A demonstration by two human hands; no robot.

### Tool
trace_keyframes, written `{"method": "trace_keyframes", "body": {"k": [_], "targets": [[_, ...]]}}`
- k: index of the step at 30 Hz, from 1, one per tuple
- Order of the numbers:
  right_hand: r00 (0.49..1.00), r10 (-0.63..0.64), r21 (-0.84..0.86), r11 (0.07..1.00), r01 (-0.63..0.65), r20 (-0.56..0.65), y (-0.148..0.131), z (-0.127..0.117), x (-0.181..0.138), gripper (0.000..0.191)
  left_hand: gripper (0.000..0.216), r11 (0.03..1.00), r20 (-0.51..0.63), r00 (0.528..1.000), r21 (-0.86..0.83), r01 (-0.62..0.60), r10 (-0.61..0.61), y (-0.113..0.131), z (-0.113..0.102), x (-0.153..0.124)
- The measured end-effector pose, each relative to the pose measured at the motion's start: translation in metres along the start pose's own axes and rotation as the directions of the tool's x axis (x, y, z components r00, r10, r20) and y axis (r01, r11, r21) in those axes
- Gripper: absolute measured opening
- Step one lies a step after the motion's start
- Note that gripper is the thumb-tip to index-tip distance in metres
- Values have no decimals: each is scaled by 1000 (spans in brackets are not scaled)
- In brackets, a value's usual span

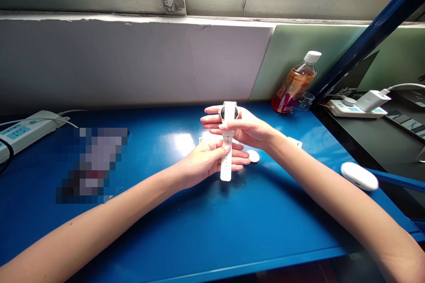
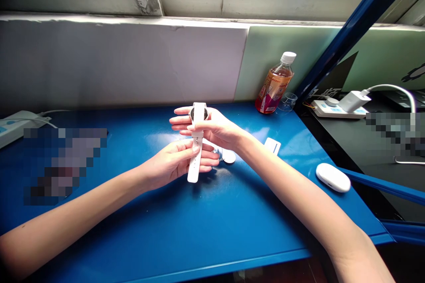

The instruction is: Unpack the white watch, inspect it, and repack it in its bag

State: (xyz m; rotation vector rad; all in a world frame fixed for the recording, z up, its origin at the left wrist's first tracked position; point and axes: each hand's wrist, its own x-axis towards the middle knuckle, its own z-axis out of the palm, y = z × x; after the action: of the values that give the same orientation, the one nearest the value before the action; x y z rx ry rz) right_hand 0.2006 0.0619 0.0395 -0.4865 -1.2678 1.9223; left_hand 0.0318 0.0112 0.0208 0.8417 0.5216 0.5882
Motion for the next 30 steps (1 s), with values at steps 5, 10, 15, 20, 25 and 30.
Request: {"method": "trace_keyframes", "body": {"k": [5, 10, 15, 20, 25, 30], "targets": [[1000, -2, 14, 1000, 2, -1, 1, 1, 2, 44, 28, 1000, 7, 1000, 19, 11, -11, -1, 0, -1], [1000, 10, 29, 1000, -10, -2, -2, 5, 1, 43, 26, 999, 0, 1000, 31, 15, -15, 2, 1, -2], [998, 58, 86, 995, -55, -28, -5, 8, 0, 31, 25, 1000, -19, 1000, 27, 15, -15, 3, 1, -2], [993, 117, 168, 980, -110, -34, -8, 9, 2, 35, 25, 999, -47, 999, 25, 22, -21, 3, 2, -2], [988, 155, 193, 970, -147, -23, -10, 10, 2, 47, 24, 1000, -27, 1000, 10, 10, -10, 3, 3, -1], [984, 173, 189, 968, -163, -34, -13, 13, 1, 47, 24, 1000, -22, 1000, 11, 1, -1, 2, 2, -1]]}}
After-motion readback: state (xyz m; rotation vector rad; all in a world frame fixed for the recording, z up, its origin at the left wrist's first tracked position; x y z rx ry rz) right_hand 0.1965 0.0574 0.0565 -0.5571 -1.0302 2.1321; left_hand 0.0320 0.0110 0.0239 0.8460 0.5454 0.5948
